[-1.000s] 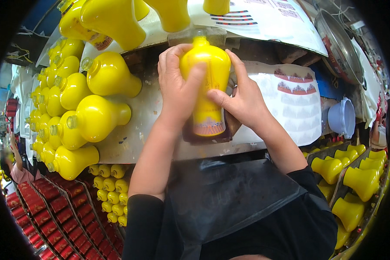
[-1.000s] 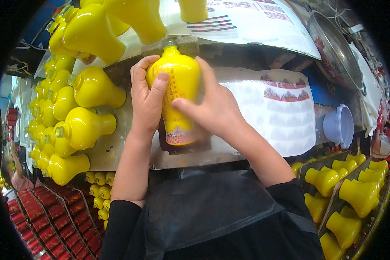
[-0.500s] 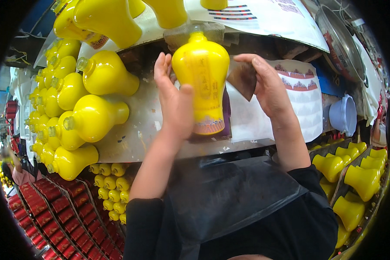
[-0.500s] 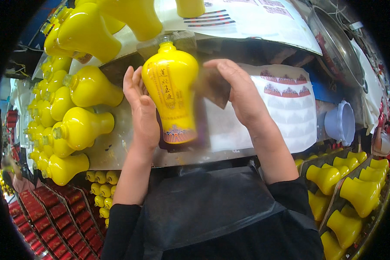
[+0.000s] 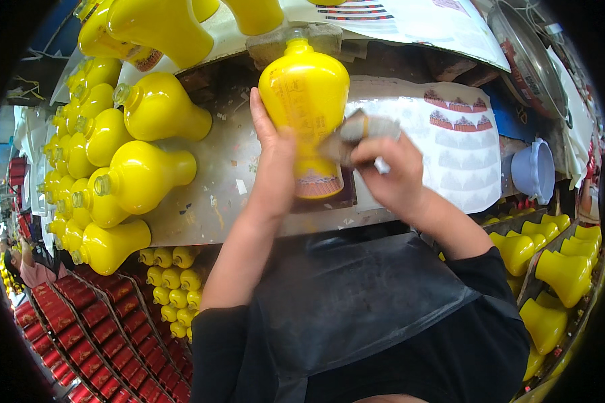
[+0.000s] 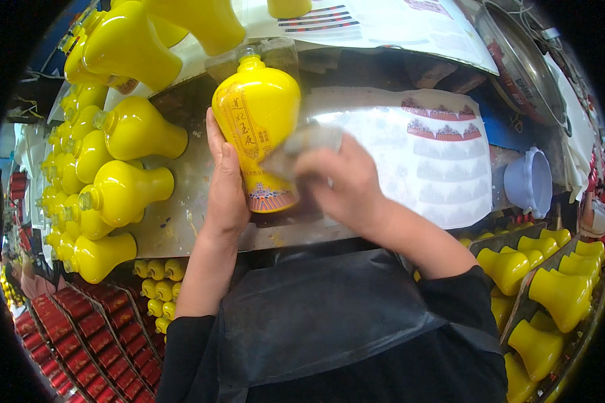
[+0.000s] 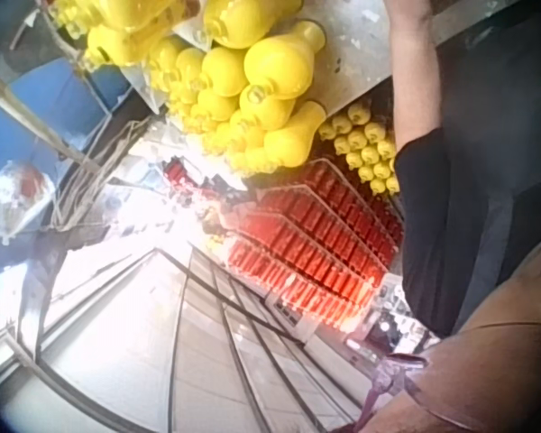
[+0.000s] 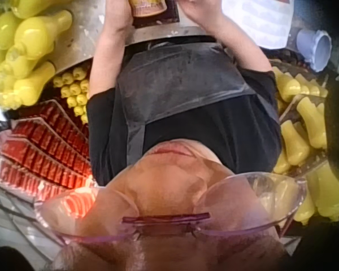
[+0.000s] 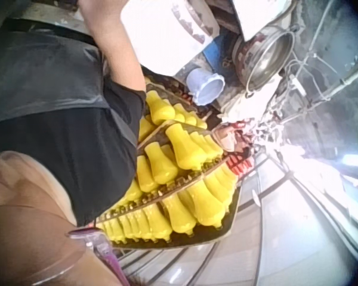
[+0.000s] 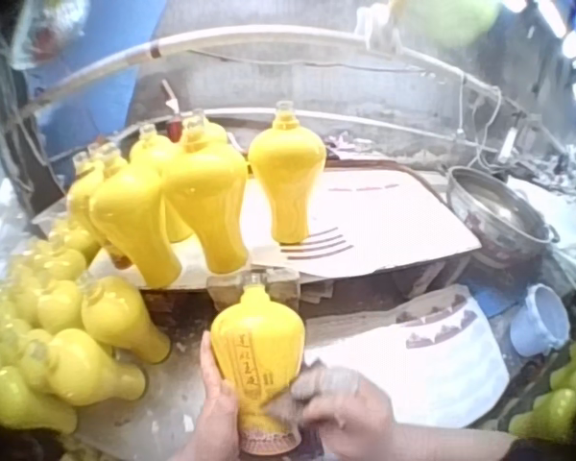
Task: The person picks up yellow plastic bottles from a table and applies printed labels to their bodies. They smooth the labels by hand and place the labeled bottles back on the table among other bottles.
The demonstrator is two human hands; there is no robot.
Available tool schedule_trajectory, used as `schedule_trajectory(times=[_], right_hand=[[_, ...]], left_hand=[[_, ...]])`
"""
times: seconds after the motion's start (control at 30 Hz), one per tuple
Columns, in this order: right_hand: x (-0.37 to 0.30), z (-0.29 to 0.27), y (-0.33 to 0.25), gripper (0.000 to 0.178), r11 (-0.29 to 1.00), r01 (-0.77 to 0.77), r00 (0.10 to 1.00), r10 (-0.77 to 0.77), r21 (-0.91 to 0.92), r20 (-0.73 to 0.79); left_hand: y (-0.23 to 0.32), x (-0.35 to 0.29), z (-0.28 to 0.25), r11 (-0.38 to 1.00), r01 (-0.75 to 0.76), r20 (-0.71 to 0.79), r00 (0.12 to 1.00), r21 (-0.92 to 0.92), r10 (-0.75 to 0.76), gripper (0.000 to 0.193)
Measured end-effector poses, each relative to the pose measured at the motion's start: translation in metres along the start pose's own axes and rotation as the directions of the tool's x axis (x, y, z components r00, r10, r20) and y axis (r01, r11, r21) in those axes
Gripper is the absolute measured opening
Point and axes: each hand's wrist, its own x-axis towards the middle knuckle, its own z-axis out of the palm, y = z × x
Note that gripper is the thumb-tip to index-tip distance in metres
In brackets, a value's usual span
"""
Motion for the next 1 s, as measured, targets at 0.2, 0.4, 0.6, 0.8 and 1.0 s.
schedule_trajectory(times=[0.2, 0.4, 0.6, 0.8, 1.0], right_hand=[[-0.016, -0.005, -0.012, 0.024, 0.950, -0.132, 0.991, 0.127, 0.284, 0.035], [-0.010, 0.002, -0.016, 0.035, 0.994, 0.109, 0.994, -0.109, -0.029, 0.026], [-0.004, 0.001, -0.024, 0.044, 0.991, 0.061, 0.997, -0.067, -0.121, -0.047], [0.008, -0.002, -0.037, 0.044, 0.904, 0.305, 0.952, -0.282, -0.298, 0.119], [0.022, 0.023, -0.062, 0.044, 0.818, 0.446, 0.861, -0.280, -0.364, 0.424]], left_hand=[[0.001, 0.001, -0.001, 0.998, -0.069, 0.020, 0.997, -0.007, 0.069, 0.089], [-0.001, -0.004, -0.013, 0.937, -0.162, 0.049, 0.987, 0.310, 0.154, 0.085], [-0.013, -0.008, -0.022, 0.940, -0.144, -0.077, 0.981, 0.310, 0.176, 0.080], [-0.013, -0.019, -0.023, 0.984, -0.109, -0.081, 0.989, 0.139, 0.121, 0.063], [-0.005, -0.018, -0.027, 0.979, -0.019, -0.091, 0.996, -0.205, 0.001, 0.046]])
